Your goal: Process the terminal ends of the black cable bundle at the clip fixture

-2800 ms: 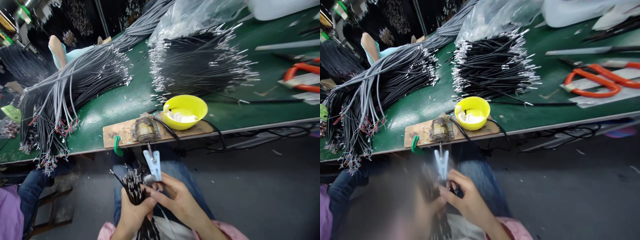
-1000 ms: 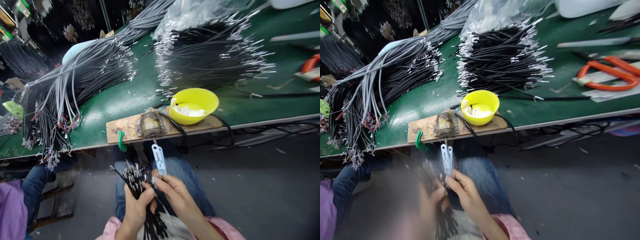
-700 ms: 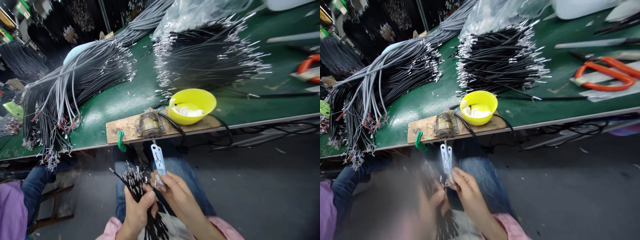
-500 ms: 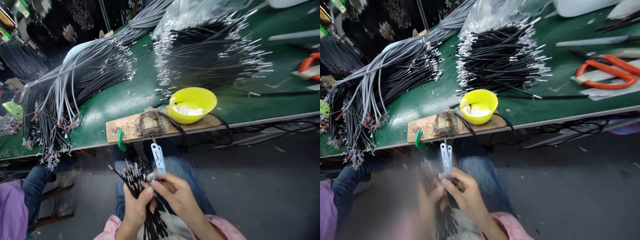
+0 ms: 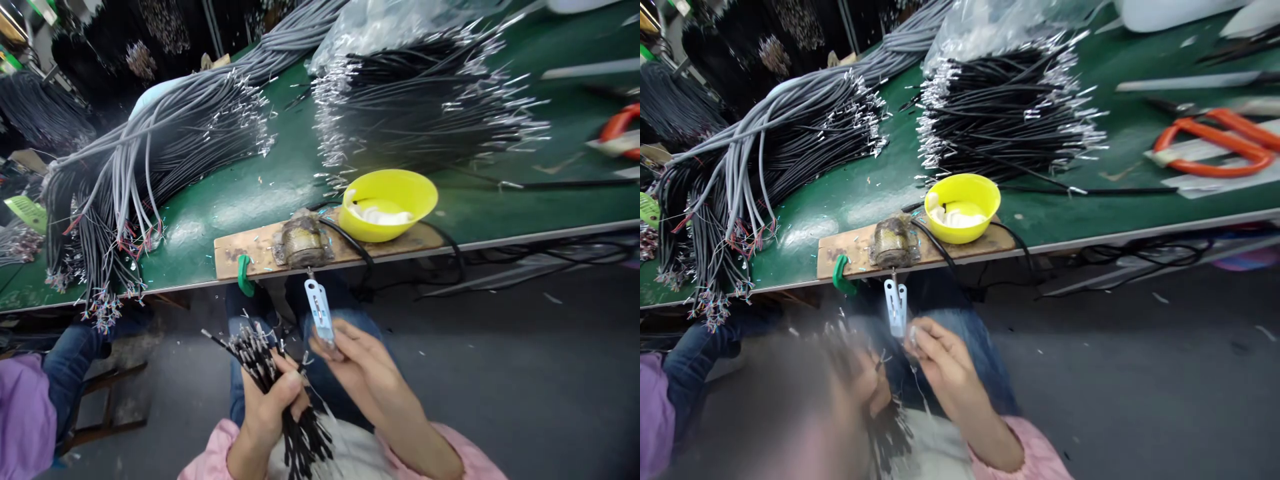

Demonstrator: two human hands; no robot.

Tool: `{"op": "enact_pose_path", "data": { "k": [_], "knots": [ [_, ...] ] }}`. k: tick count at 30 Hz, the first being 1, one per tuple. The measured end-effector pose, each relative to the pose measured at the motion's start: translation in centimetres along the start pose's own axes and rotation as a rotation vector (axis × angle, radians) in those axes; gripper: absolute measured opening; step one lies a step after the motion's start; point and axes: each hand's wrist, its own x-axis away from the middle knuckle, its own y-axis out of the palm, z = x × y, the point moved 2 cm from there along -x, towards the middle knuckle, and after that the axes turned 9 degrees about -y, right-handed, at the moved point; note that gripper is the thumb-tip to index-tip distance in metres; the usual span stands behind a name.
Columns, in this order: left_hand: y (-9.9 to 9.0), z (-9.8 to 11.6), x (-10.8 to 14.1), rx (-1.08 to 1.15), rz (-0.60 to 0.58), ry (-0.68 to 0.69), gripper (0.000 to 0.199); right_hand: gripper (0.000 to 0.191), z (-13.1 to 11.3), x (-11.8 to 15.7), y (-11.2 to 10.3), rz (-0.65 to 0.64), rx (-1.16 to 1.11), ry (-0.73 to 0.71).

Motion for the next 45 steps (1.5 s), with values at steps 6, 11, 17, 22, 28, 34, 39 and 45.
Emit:
{"op": "enact_pose_path", "data": {
  "k": [6, 11, 17, 22, 28, 34, 39, 45],
  "knots": [
    [0.4, 0.6, -0.2, -0.045, -0.011, -0.001, 0.041, 0.02, -0.9, 0.4, 0.3, -0.226, 0.453, -0.351],
    [1.3, 1.9, -0.3, -0.149, 0.03, 0.088, 0.043, 0.015, -1.3, 1.1, 1.3, -0.171, 0.639, -0.631],
    [0.7, 0.8, -0.1, -0.024, 0.027, 0.067, 0.036, 0.026, -0.1, 0.4, 1.3, -0.024, 0.106, -0.166],
    [0.2, 0.1, 0.2, 0.026, 0.057, -0.019, 0.035, 0.022, -1.2, 0.0, 1.1, -0.057, 0.268, -0.3],
    [0.2, -0.6, 0.4, -0.036, 0.126, -0.019, 0.035, 0.016, -2.3, 1.5, 2.4, -0.147, 0.848, -0.948],
    [-0.1, -0.2, 0.1, -0.05, 0.144, -0.014, 0.036, 0.017, -2.8, 1.9, 2.5, -0.348, 0.943, -1.159],
    [-0.1, 0.3, -0.4, -0.062, 0.128, 0.02, 0.034, 0.009, -2.9, 1.3, 1.0, -0.154, 0.682, -0.796],
    [0.1, -0.1, -0.4, -0.069, 0.068, -0.022, 0.034, 0.024, -1.5, 0.8, 0.7, -0.198, 0.536, -0.393]
  ]
}}
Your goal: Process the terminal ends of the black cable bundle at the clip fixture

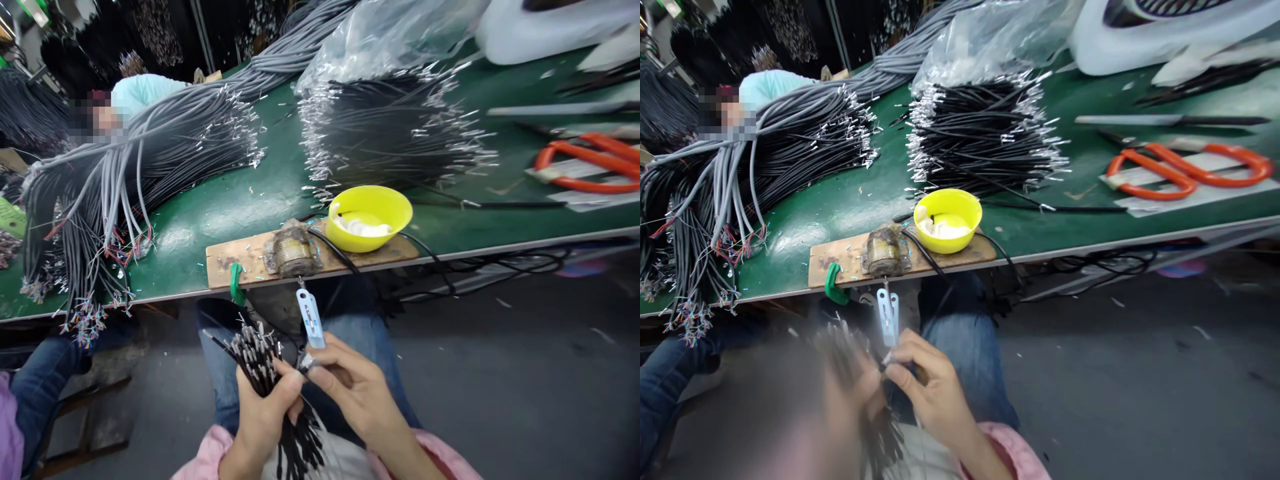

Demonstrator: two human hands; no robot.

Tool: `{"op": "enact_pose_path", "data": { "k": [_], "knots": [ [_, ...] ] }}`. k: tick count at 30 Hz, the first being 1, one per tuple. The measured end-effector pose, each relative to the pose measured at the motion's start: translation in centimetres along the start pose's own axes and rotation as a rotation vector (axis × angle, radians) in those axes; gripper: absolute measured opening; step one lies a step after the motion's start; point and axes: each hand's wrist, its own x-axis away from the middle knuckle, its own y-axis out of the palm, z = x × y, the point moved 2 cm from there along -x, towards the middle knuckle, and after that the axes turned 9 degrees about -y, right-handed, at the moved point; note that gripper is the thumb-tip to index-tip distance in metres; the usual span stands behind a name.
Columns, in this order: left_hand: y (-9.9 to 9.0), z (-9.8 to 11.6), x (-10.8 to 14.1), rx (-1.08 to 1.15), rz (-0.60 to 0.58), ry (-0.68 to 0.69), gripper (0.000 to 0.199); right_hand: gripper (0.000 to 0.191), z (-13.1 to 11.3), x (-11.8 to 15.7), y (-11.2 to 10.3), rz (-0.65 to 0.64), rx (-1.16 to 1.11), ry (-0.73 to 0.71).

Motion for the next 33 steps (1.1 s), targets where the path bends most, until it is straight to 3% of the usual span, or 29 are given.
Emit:
{"op": "enact_pose_path", "data": {
  "k": [4, 6, 9, 14, 18, 21, 24, 27, 33],
  "knots": [
    [0.0, 0.6, -0.1, -0.095, -0.058, 0.03, 0.029, 0.031, 0.5, 0.0, 1.2, -0.005, -0.515, 0.352],
    [0.0, 1.0, -0.2, -0.126, -0.068, 0.05, 0.025, 0.034, 0.7, -0.1, 1.5, -0.026, -0.616, 0.45],
    [-0.1, 1.4, -0.1, -0.15, -0.041, 0.091, 0.017, 0.035, 1.3, -0.5, 1.0, 0.004, -0.508, 0.432],
    [-0.8, 0.6, -0.1, -0.126, 0.074, 0.146, 0.017, 0.029, 1.7, -1.3, -1.1, 0.192, -0.12, 0.184],
    [-0.6, 0.1, -0.2, -0.1, 0.084, 0.118, 0.022, 0.028, 0.6, -1.1, -0.9, -0.007, -0.061, 0.063],
    [0.1, 0.8, 0.0, -0.08, 0.083, 0.079, 0.026, 0.028, -0.3, -0.6, -0.4, -0.031, 0.013, -0.009],
    [0.9, 2.2, 0.4, -0.107, 0.104, 0.094, 0.026, 0.032, -0.5, -0.3, -0.1, -0.009, -0.023, 0.093],
    [1.2, 3.0, 0.6, -0.164, 0.106, 0.137, 0.024, 0.037, 0.0, -0.3, 0.4, -0.069, -0.287, 0.297],
    [0.6, 2.6, 0.2, -0.201, -0.075, 0.134, 0.023, 0.04, 1.2, 0.0, 1.4, -0.088, -0.658, 0.488]
  ]
}}
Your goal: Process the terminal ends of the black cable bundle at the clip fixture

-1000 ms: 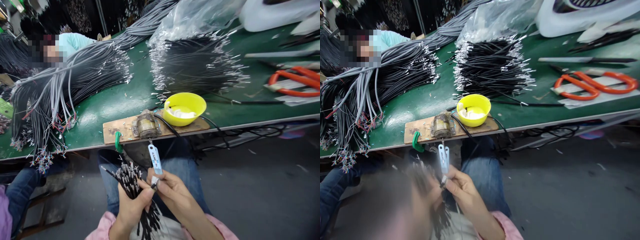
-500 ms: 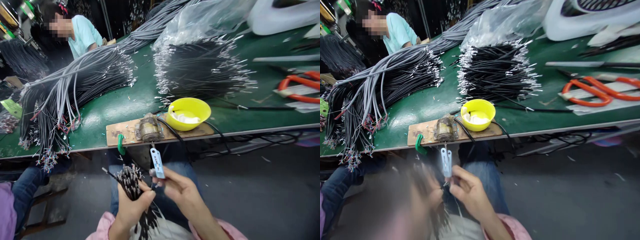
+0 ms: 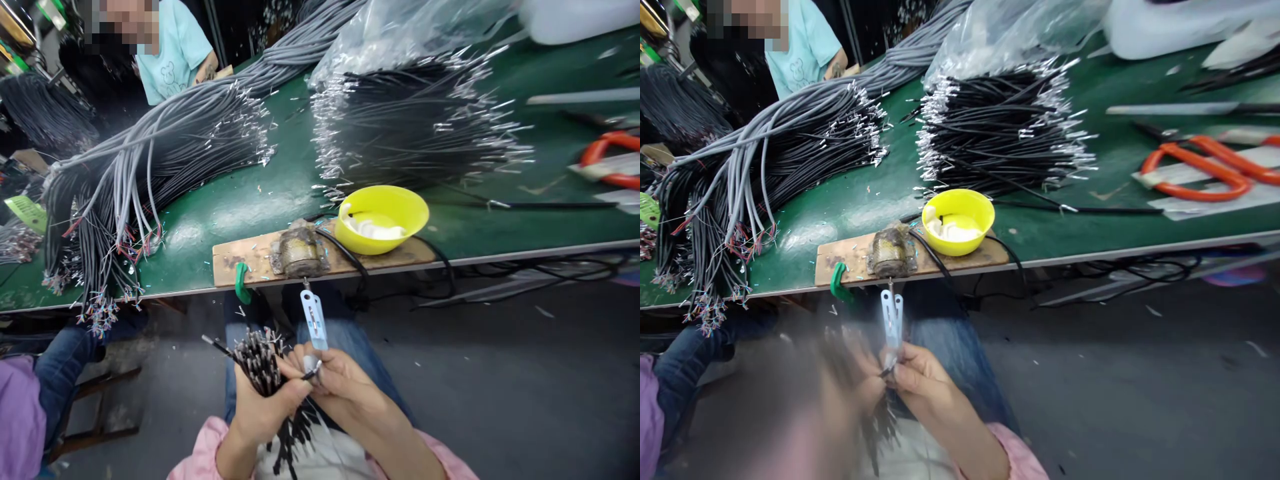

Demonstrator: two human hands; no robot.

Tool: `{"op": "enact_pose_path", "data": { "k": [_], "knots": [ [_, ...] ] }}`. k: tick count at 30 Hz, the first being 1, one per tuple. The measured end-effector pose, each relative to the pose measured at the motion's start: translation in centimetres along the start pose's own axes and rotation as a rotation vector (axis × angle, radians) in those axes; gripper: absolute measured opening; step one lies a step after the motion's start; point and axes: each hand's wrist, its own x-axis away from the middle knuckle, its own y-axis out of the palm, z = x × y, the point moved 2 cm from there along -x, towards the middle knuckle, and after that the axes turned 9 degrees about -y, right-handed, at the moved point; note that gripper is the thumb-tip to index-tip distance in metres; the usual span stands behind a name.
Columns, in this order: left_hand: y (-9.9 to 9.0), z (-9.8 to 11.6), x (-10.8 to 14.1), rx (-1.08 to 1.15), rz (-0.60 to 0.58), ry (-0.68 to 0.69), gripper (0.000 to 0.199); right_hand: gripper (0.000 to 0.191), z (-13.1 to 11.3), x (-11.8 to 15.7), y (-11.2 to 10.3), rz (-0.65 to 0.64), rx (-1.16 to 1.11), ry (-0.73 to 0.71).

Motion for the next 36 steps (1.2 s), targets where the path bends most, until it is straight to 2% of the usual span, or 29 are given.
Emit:
{"op": "enact_pose_path", "data": {
  "k": [4, 9, 13, 17, 21, 29, 36],
  "knots": [
    [-0.3, -0.4, -0.1, 0.025, 0.058, -0.015, 0.029, 0.038, 0.4, 0.1, 0.1, 0.035, 0.0, 0.0],
    [-0.6, -0.8, 0.1, 0.072, 0.081, -0.045, 0.035, 0.034, 0.0, 0.4, 0.2, 0.086, 0.107, -0.046],
    [-0.8, -1.1, 0.5, 0.057, 0.09, -0.084, 0.04, 0.029, -0.2, 0.7, -0.3, 0.179, 0.262, -0.169],
    [-0.6, -1.5, 0.9, 0.047, 0.091, -0.119, 0.039, 0.017, -0.8, 1.1, 0.0, 0.096, 0.531, -0.378],
    [-0.5, -2.0, 1.0, 0.035, 0.09, -0.141, 0.039, 0.023, -1.7, 1.4, 0.8, 0.064, 0.729, -0.559],
    [-1.0, -2.8, 1.2, 0.025, 0.069, -0.18, 0.039, 0.026, -1.5, 1.3, 0.8, 0.086, 0.773, -0.55],
    [-1.1, -3.2, 1.5, 0.044, 0.072, -0.196, 0.042, 0.043, -1.1, 1.4, 0.8, 0.122, 0.793, -0.527]
  ]
}}
